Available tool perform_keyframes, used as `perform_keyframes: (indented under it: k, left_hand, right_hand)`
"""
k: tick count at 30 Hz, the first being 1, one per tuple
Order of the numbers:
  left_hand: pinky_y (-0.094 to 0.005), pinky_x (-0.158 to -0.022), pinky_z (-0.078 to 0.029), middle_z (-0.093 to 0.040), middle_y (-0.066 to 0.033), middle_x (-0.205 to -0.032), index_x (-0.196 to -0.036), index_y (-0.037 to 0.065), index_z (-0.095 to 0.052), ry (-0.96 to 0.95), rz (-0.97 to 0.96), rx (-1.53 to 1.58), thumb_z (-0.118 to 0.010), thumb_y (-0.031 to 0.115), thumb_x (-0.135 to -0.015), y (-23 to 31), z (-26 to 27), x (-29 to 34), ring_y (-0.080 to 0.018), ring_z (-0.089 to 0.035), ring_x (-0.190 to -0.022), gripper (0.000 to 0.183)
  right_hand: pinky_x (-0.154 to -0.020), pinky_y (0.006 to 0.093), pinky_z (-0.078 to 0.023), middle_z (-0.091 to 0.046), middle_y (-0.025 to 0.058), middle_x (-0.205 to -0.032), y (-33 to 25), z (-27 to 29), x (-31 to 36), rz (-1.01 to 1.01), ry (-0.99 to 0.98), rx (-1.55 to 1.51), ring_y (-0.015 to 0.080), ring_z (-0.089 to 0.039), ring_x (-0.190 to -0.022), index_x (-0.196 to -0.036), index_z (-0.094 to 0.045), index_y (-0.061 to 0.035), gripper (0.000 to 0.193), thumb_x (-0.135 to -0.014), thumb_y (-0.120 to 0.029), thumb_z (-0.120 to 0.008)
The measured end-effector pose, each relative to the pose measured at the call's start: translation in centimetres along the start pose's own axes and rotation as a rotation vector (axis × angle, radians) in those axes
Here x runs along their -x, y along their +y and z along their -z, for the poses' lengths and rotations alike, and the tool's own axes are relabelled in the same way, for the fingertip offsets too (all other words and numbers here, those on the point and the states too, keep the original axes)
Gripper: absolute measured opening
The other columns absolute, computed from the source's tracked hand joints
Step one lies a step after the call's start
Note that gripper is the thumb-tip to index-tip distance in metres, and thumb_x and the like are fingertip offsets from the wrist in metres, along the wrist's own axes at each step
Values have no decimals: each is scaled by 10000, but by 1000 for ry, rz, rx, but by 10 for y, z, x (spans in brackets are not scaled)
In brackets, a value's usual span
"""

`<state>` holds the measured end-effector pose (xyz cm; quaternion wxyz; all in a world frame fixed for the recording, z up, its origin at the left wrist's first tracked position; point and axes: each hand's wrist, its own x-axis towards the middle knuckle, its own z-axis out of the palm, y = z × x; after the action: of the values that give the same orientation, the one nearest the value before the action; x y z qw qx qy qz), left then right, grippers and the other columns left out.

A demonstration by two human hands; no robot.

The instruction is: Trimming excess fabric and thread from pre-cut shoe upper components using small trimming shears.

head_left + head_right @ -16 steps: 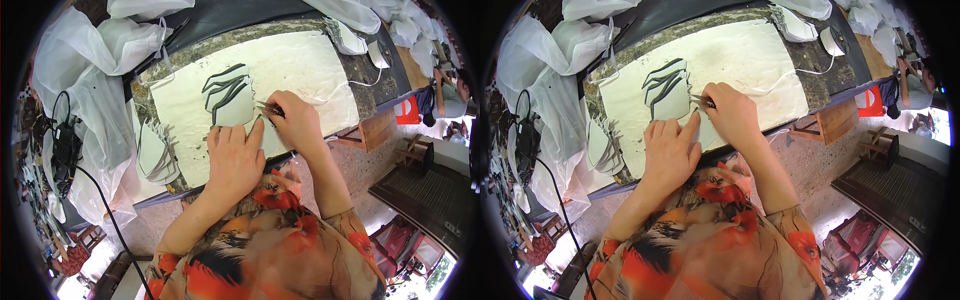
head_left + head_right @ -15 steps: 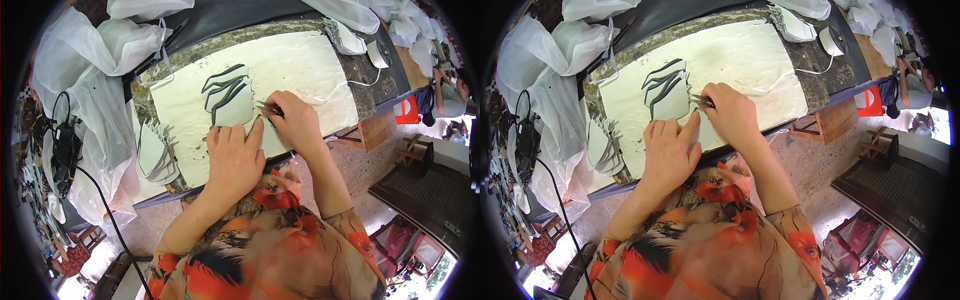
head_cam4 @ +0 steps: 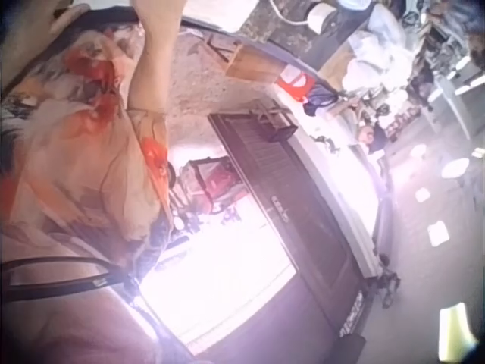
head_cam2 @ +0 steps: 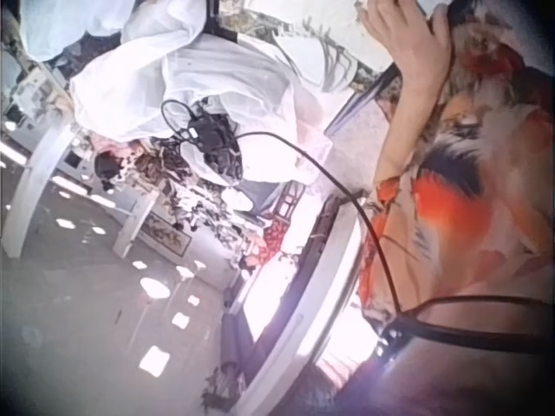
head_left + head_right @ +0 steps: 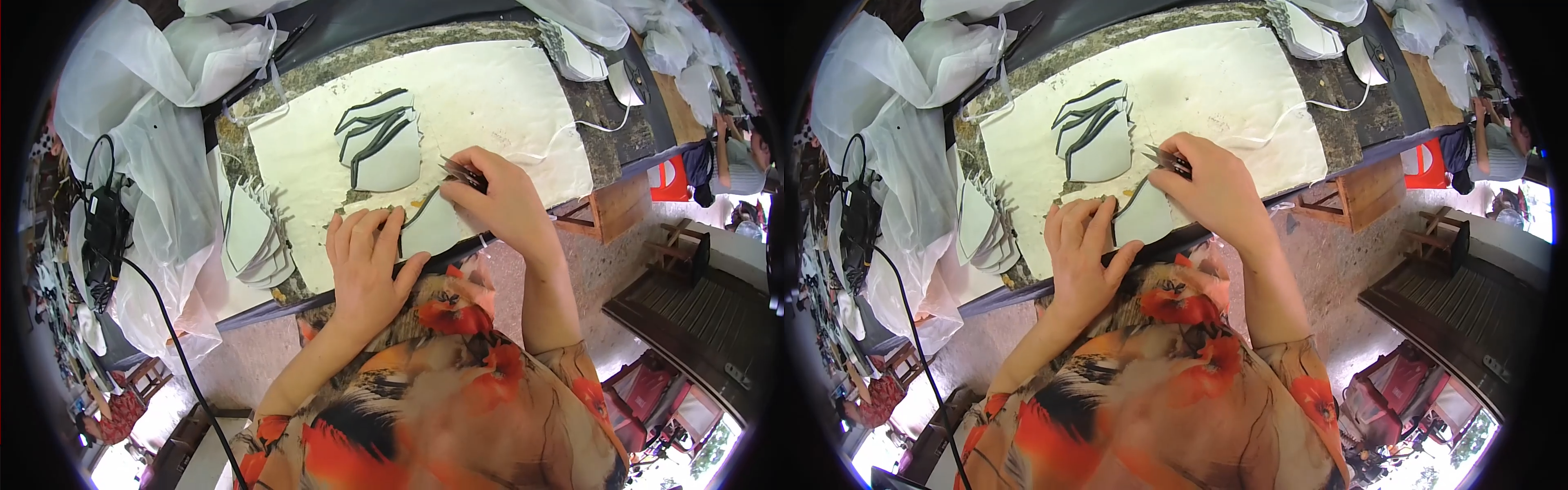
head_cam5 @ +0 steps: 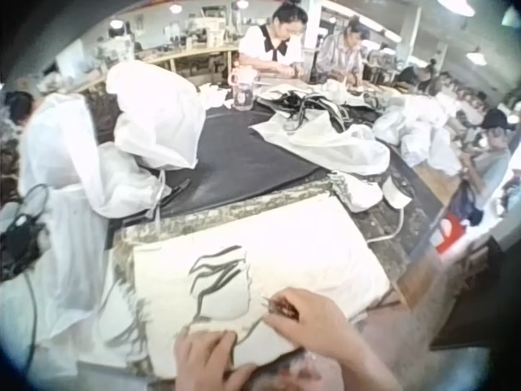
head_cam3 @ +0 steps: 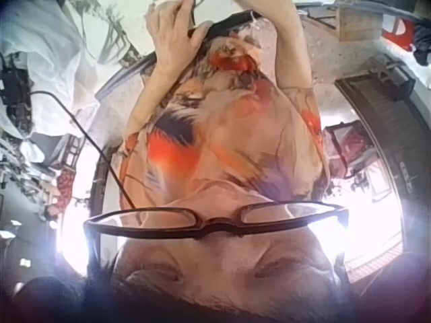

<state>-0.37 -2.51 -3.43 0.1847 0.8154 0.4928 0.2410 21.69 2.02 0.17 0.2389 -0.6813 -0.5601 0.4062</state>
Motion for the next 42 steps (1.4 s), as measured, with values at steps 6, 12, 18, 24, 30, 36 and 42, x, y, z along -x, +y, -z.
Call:
perform_keyframes:
  k: [6, 12, 18, 24, 30, 36, 42]
  left_hand:
    - [-585, -1162, -275, -576, -91, -1241, -1179, 98, -663, -24, -25, 45, -849, 258, -763, -5, 5, 4, -349, -479, -1285, 482]
    - [-584, -1161, -261, -594, -68, -1209, -970, 117, -675, -83, 38, 198, -819, 220, -797, -5, 14, -3, -328, -486, -1279, 248]
    - [-534, -1172, -269, -642, -72, -993, -843, 76, -669, -201, 142, 638, -762, 165, -869, -12, 27, -19, -311, -578, -1151, 131]
    - [-375, -1043, -435, -673, -56, -1005, -929, 37, -699, -452, 244, 1007, -706, 181, -947, -30, 47, -30, -196, -617, -1075, 145]
    - [-235, -758, -476, -692, -20, -951, -1104, -19, -701, -571, 440, 959, -710, 204, -970, -12, 55, -65, -79, -605, -850, 261]
    - [-193, -507, -340, -631, 63, -798, -1056, 22, -708, -567, 658, 1149, -729, 195, -961, -35, 45, -56, 1, -481, -601, 199]
    - [-183, -563, -425, -665, 39, -859, -1127, 27, -702, -483, 748, 1318, -708, 148, -974, -35, 58, -48, -11, -559, -675, 196]
  right_hand:
    - [-731, 255, -489, -675, 30, -886, 12, 3, 20, -40, -77, -143, 86, -577, -796, -1076, -666, 25, 267, -868, -119, -749]
    - [-679, 217, -437, -609, -33, -846, 15, 6, 21, -83, -269, -379, 39, -516, -774, -1021, -684, 18, 206, -897, -132, -754]
    - [-651, 206, -405, -564, -61, -777, 7, 2, 25, -84, -285, -492, 25, -475, -728, -935, -670, 6, 155, -885, -127, -732]
    - [-628, 207, -387, -531, -83, -745, -4, -1, 26, -180, -309, -709, 10, -458, -699, -908, -670, -15, 96, -874, -66, -743]
    - [-638, 208, -402, -557, -71, -778, -14, -6, 22, -74, -382, -641, 24, -486, -703, -956, -680, 5, 102, -909, -75, -721]
    - [-798, 309, -527, -610, 87, -1234, 2, 14, 17, 438, -230, -232, 219, -666, -936, -1182, -720, -97, 248, -944, -85, -649]
    - [-805, 381, -552, -601, 117, -1260, -17, -6, 26, 453, -61, 265, 301, -678, -958, -1186, -720, -147, 311, -893, -65, -657]
